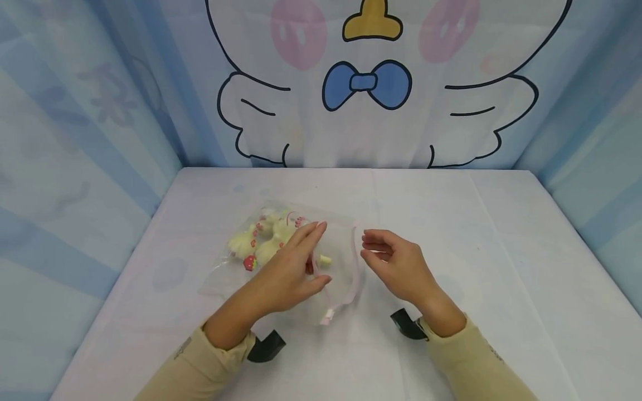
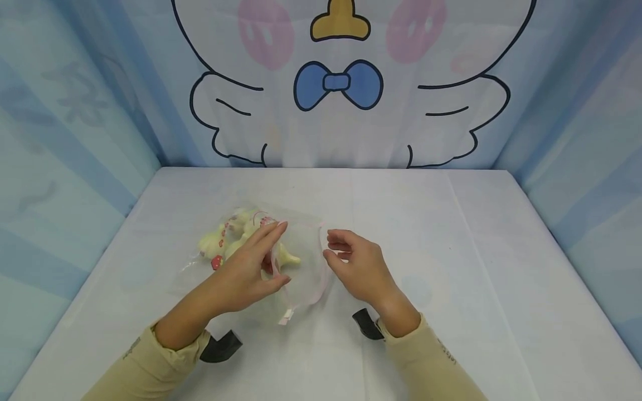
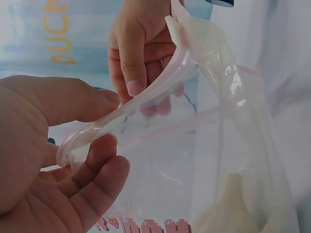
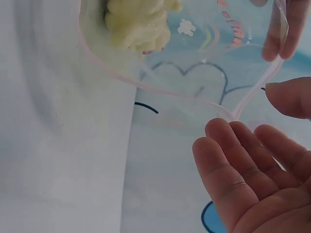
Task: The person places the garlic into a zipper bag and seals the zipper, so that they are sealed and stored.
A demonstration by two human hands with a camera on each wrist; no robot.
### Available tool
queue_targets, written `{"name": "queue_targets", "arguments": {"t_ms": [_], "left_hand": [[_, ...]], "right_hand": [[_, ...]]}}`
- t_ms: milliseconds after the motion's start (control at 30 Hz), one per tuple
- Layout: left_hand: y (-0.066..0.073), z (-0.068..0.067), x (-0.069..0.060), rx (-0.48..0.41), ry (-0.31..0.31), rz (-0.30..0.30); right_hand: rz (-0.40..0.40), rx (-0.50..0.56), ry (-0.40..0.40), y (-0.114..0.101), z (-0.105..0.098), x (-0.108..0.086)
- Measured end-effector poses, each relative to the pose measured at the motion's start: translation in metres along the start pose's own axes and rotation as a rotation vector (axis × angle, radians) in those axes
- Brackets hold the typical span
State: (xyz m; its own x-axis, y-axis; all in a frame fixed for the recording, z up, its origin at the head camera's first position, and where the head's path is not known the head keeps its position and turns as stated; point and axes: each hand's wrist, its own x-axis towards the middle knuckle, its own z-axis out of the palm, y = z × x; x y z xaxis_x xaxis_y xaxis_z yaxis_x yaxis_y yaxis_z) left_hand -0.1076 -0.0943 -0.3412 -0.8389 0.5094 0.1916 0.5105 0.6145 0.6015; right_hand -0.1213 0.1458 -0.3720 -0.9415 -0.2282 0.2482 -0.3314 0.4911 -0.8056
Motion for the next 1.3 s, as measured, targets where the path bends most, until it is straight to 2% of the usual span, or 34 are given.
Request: {"name": "queue_targets", "arguments": {"t_ms": [233, 467, 600, 867, 1067, 1167, 1300], "left_hand": [[0.001, 0.000, 0.000, 0.006, -0.008, -0.002], [0.001, 0.001, 0.000, 0.009, -0.011, -0.017], [0.002, 0.003, -0.001, -0.005, -0.025, -0.028], [0.002, 0.005, -0.001, -0.007, -0.015, 0.019], [0.002, 0.007, -0.002, 0.003, -0.003, 0.022], [0.003, 0.009, -0.004, 0.017, 0.028, 0.025], [0.005, 0.015, -0.010, 0.030, 0.100, 0.033]], "right_hand": [[0.018, -0.062, -0.010, 0.003, -0.005, 0.006], [-0.021, -0.183, -0.153, 0.004, -0.002, 0.018], [-0.062, -0.223, -0.187, 0.006, 0.000, 0.022], [-0.038, -0.262, -0.186, 0.005, -0.001, 0.024], [-0.045, -0.263, -0.157, 0.005, -0.001, 0.026], [-0.033, -0.246, -0.143, 0.006, -0.002, 0.027], [-0.004, -0.232, -0.138, 0.007, -0.004, 0.028]]}}
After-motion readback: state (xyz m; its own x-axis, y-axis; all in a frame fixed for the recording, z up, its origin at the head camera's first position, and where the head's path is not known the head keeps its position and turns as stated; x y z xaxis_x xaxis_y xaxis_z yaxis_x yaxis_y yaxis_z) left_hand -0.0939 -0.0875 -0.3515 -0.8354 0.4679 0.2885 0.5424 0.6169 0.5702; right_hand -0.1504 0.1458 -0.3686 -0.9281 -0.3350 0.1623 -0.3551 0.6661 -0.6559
